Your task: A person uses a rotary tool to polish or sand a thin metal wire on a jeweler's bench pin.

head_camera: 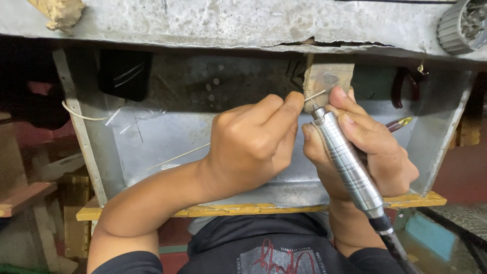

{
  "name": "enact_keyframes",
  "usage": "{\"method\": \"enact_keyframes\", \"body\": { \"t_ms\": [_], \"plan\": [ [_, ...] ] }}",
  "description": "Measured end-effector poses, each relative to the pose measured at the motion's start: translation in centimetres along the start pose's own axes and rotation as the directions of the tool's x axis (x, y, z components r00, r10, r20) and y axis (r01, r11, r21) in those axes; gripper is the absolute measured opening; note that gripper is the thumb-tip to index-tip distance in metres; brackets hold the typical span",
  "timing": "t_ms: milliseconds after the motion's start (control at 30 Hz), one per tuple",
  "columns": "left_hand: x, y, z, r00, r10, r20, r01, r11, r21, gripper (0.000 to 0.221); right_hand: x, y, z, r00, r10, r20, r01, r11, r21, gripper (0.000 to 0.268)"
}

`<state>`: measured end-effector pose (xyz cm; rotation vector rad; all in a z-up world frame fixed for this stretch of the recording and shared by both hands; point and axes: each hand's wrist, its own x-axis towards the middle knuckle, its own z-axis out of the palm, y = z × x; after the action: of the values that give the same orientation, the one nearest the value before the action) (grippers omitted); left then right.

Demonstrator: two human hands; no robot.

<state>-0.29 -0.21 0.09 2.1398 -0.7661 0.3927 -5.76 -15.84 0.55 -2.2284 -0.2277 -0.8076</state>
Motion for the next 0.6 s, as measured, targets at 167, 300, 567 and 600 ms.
{"method": "enact_keyframes", "body": {
  "t_ms": [167, 300, 567, 600],
  "plan": [
    [-0.17, -0.16, 0.27, 0.999, 0.041, -0.001, -0.041, 0.998, 0.037, 0.026, -0.01, 0.14, -0.13, 0.999, 0.024, 0.032, -0.027, 0.996, 0.084, 0.051],
    [-0.23, -0.09, 0.31, 0.999, 0.049, -0.007, -0.049, 0.997, 0.060, 0.027, 0.12, 0.12, -0.03, 1.000, -0.005, 0.006, 0.005, 0.996, 0.088, 0.050],
    [0.11, 0.27, -0.27, 1.000, 0.002, 0.011, -0.003, 0.999, 0.032, 0.024, 0.12, 0.41, -0.26, 1.000, -0.021, -0.002, 0.021, 0.998, 0.058, 0.043],
    [0.09, 0.33, -0.22, 1.000, -0.023, 0.013, 0.023, 1.000, 0.000, 0.022, 0.18, 0.45, -0.30, 0.999, -0.039, 0.001, 0.039, 0.998, 0.057, 0.040]
  ]
}}
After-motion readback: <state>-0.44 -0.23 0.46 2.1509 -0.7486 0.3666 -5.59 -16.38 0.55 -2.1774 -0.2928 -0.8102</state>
